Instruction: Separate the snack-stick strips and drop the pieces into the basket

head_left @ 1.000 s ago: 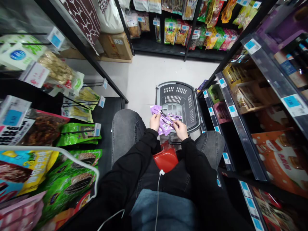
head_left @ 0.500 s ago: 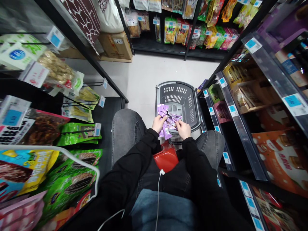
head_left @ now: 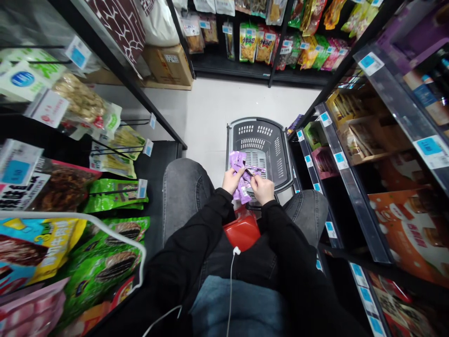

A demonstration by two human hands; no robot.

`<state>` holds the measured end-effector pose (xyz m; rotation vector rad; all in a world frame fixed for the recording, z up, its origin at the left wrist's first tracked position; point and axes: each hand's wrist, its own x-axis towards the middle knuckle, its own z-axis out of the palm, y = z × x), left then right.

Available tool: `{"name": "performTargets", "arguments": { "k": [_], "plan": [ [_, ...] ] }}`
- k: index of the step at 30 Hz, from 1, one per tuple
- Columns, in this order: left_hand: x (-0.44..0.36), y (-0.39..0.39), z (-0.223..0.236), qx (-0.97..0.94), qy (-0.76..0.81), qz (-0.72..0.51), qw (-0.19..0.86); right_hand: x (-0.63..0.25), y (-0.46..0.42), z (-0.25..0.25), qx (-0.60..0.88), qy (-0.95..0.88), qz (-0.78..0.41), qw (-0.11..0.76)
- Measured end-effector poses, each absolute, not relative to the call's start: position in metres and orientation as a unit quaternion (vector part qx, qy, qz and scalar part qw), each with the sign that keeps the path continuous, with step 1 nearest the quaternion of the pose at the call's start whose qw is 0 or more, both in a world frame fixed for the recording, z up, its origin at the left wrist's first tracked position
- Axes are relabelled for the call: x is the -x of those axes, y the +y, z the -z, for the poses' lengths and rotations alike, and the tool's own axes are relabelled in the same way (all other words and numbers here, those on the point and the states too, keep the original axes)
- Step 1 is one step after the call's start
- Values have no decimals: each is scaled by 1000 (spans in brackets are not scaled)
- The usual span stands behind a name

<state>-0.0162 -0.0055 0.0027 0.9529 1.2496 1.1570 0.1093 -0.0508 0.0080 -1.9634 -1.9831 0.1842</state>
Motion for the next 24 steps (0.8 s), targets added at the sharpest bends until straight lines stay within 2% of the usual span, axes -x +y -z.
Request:
{"name": "performTargets", "arguments": {
  "k": [4,10,12,14,17,20,24],
  "plan": [
    [24,-1,-4,-385,526,-502,568,-114,-52,-12,693,-693,-101,173],
    [27,2,-4,-256,530,-557,587,-132,-46,-18,633,-704,-262,186],
    [26,2,-6,-227,526,-563,596,-138,-43,-19,614,-669,-350,231],
    [26,3,-9,-201,522,-568,603,-143,-42,-20,564,-609,-487,272],
    [26,3,-16,-179,518,-570,612,-153,-43,-19,464,-518,-654,297],
    [25,3,-21,-168,514,-566,622,-164,-45,-17,434,-468,-701,316],
    [25,3,-24,-156,514,-566,625,-170,-44,-13,476,-422,-681,361]
  ]
}}
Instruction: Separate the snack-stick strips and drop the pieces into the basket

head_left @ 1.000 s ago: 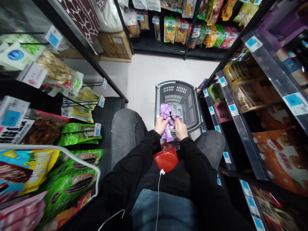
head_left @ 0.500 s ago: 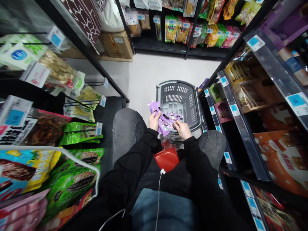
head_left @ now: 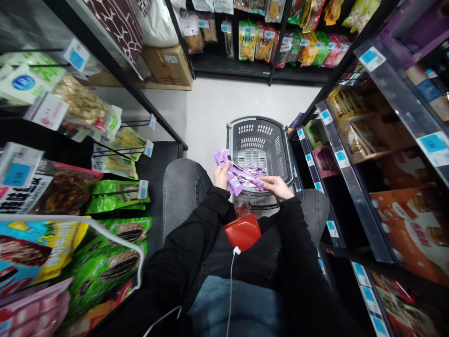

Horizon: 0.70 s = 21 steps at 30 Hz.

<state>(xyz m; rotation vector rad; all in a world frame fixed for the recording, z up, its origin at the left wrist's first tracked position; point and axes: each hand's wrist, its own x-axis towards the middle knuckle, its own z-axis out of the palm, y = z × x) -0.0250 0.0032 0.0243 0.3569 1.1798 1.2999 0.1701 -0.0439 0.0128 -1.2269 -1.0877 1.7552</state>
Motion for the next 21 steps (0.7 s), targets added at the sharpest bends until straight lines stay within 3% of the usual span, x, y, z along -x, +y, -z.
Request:
{"name": "performTargets", "arguments": {
  "k": [6,11,16,21],
  "plan": [
    [25,3,-23,-172,510,-569,621,-168,-36,-6,592,-380,-524,480],
    [28,1,-23,-271,498,-515,643,-196,-35,7,668,-391,-377,510],
    [29,-1,-24,-295,468,-503,664,-219,-39,27,760,-322,-295,482],
    [24,-5,-23,-326,423,-469,704,-203,-31,32,779,-394,-272,404]
  ]
}}
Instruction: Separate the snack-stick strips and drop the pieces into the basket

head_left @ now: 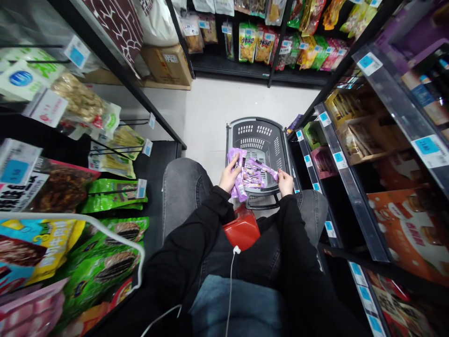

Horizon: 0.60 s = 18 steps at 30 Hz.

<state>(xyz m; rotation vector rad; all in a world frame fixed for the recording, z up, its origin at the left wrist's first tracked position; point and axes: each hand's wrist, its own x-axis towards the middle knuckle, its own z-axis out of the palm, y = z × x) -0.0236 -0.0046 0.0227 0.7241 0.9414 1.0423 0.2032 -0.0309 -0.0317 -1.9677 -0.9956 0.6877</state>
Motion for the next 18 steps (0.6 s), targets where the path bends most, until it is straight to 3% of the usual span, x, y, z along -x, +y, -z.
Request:
{"name": "performTargets", "arguments": {
  "k": [4,9,18],
  "plan": [
    [21,-7,-22,-374,444,-459,672,-182,-30,19,763,-452,-295,355],
    [21,-5,-16,-499,471,-481,546,-133,-47,-3,557,-518,-537,364],
    [23,-3,-8,-540,473,-484,500,-115,-46,1,547,-440,-574,423]
  ]
}}
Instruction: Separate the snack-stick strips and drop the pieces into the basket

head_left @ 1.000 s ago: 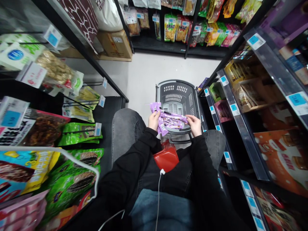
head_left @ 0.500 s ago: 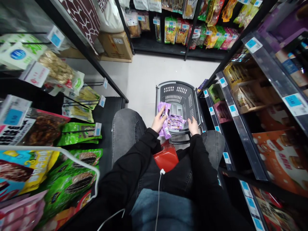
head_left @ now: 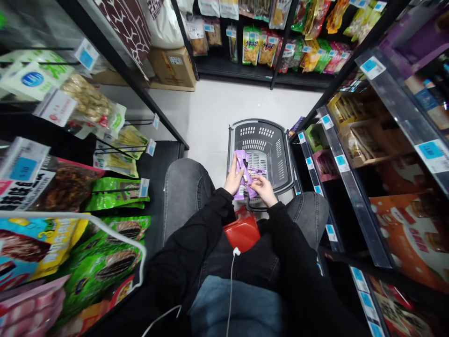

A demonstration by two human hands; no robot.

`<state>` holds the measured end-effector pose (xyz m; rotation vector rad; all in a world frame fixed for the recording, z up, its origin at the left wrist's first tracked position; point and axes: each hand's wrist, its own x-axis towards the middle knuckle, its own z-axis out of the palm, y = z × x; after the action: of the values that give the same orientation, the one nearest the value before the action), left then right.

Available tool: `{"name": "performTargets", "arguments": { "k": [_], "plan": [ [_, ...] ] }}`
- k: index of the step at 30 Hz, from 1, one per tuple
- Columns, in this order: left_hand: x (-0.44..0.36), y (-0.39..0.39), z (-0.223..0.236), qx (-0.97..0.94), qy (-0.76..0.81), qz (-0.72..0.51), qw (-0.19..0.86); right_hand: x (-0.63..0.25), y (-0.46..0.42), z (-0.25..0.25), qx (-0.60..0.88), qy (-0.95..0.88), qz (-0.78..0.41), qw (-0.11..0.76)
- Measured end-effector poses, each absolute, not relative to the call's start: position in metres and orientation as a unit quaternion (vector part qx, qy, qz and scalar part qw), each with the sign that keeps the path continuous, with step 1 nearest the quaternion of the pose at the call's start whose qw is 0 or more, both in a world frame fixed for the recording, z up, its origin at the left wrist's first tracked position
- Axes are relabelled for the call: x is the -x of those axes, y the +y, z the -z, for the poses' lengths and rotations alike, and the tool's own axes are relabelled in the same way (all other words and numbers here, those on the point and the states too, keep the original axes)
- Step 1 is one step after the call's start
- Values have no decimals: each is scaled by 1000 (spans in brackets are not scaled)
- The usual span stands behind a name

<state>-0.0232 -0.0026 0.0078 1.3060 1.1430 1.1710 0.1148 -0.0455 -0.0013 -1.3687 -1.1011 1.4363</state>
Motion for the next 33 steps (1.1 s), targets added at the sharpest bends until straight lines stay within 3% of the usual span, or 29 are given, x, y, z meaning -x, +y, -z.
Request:
{"name": "performTargets", "arguments": {
  "k": [6,11,16,23,33],
  "plan": [
    [18,-1,2,-466,515,-464,550,-114,-49,-6,578,-504,-487,418],
    [16,-3,7,-502,475,-453,564,-113,-54,-17,626,-662,-275,306],
    [15,-6,2,-534,468,-458,535,-112,-56,-21,623,-744,-150,190],
    [12,-10,6,-575,494,-392,521,-106,-60,-18,657,-737,-97,124],
    [10,-11,5,-539,522,-389,535,-98,-58,-14,677,-721,-56,135]
  ]
}}
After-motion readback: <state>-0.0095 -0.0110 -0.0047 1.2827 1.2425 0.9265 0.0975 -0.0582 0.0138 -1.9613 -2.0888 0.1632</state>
